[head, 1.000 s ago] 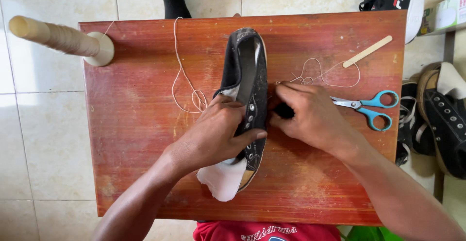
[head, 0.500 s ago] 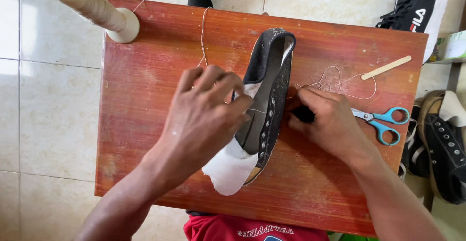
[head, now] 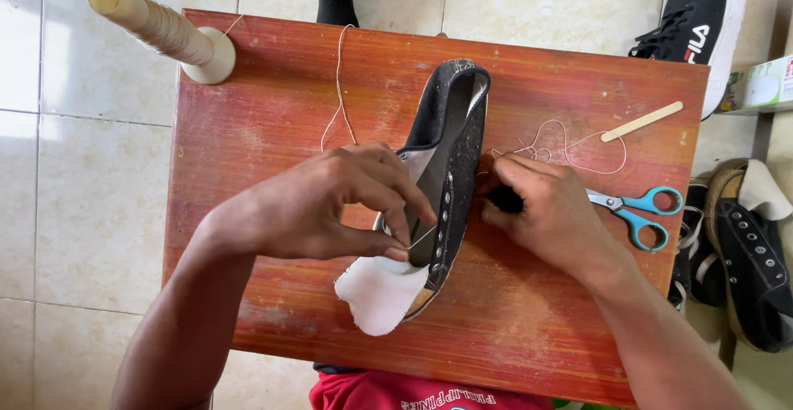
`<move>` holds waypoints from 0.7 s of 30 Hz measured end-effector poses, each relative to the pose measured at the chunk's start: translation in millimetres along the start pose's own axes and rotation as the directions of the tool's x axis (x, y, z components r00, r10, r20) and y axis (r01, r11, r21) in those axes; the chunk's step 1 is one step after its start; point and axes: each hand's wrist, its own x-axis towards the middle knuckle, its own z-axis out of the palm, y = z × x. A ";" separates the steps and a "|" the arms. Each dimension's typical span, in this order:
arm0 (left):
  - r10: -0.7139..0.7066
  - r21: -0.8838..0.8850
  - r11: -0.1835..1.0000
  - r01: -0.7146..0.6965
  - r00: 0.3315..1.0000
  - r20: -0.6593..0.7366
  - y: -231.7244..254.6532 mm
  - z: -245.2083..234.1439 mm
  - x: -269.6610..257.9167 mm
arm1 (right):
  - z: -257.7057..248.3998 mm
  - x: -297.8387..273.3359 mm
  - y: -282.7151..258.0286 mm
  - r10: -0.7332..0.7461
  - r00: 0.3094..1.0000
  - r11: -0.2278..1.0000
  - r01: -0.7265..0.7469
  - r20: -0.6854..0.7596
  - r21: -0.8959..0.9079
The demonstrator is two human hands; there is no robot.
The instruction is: The person is repairing a black canvas shoe by hand-sewing the sole to the upper. They use a needle and white thread, repeatedly piercing the shoe's edge and pulling the thread tight to secure the layers together.
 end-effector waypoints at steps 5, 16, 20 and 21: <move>0.023 -0.469 0.883 -0.006 0.999 0.030 -7.9 0.7 0.5 | 4.2 -5.4 9.9 -0.042 0.999 0.998 0.041 -0.012 -0.051; -0.053 0.621 0.719 0.311 0.916 -0.397 -44.8 89.0 26.1 | 8.4 -9.3 12.1 0.047 0.999 0.989 -0.049 -0.012 -0.142; -0.006 0.652 0.706 0.277 0.923 -0.385 -29.8 100.9 34.4 | 9.7 -11.0 16.1 0.075 0.997 0.985 -0.073 0.004 -0.158; -0.006 0.673 0.684 0.281 0.925 -0.380 -24.9 103.6 35.7 | 10.0 -10.4 15.6 0.095 0.995 0.982 -0.091 0.020 -0.165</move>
